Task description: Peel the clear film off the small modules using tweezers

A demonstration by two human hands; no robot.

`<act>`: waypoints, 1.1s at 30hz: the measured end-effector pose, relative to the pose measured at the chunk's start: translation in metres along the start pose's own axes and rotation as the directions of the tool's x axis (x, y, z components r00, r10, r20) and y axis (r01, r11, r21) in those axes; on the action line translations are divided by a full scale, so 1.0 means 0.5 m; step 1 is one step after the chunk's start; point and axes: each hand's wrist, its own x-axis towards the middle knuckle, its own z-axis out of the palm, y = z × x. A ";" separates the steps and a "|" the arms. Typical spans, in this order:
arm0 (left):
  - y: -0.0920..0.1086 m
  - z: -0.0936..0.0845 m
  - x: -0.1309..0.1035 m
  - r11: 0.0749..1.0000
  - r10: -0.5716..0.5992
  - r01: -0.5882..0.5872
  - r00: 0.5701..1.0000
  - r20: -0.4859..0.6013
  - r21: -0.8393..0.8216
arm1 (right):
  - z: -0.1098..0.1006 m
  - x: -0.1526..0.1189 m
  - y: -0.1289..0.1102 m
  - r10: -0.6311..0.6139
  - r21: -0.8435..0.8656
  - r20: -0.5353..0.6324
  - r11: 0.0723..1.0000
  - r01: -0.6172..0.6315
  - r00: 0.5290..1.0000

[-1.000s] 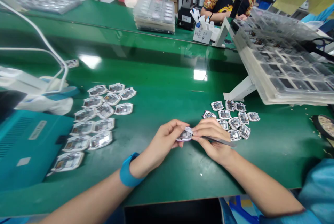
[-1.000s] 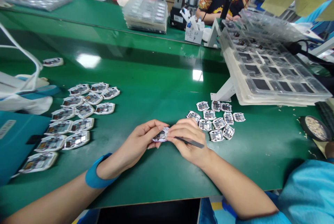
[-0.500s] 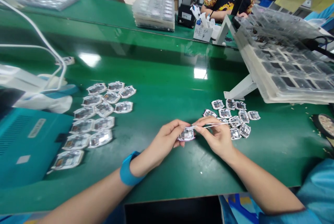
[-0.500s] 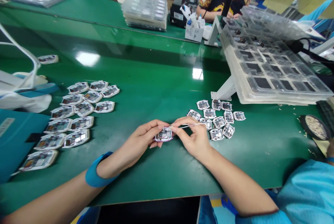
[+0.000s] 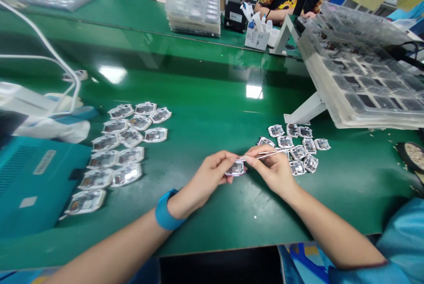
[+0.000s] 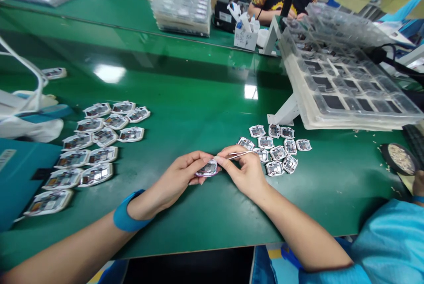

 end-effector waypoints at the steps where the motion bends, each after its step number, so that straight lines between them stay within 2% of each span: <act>1: 0.001 0.000 0.000 1.000 -0.002 0.002 1.000 0.001 0.002 | 0.000 0.000 0.002 0.008 0.016 -0.006 1.000 -0.008 1.000; 5: 0.001 0.000 -0.001 1.000 0.010 -0.010 1.000 0.008 0.006 | -0.001 0.000 0.002 -0.031 -0.041 -0.007 0.999 0.031 0.999; 9: -0.006 -0.003 0.001 1.000 0.028 -0.028 1.000 0.008 -0.007 | -0.001 -0.002 -0.009 -0.145 -0.190 0.013 0.971 0.145 0.989; 13: -0.009 -0.006 0.003 0.999 0.034 -0.033 0.999 0.018 -0.039 | 0.001 -0.003 -0.012 -0.235 -0.219 0.039 0.946 0.238 0.971; 20: -0.007 -0.005 0.007 0.997 0.073 -0.073 0.997 0.038 -0.011 | 0.002 -0.002 0.010 -0.107 -0.146 -0.051 0.984 0.099 0.993; 23: -0.007 -0.004 0.007 0.997 0.082 -0.082 0.996 0.036 -0.009 | 0.002 -0.002 0.008 -0.130 -0.178 -0.048 0.977 0.119 0.990; 29: -0.008 -0.003 0.005 0.996 0.084 -0.083 0.996 0.006 -0.039 | 0.007 -0.005 -0.007 -0.262 -0.220 0.014 0.940 0.259 0.965; 33: -0.005 -0.001 0.003 0.994 0.093 -0.093 0.996 -0.008 -0.060 | 0.012 -0.007 -0.004 -0.241 -0.173 -0.030 0.957 0.232 0.970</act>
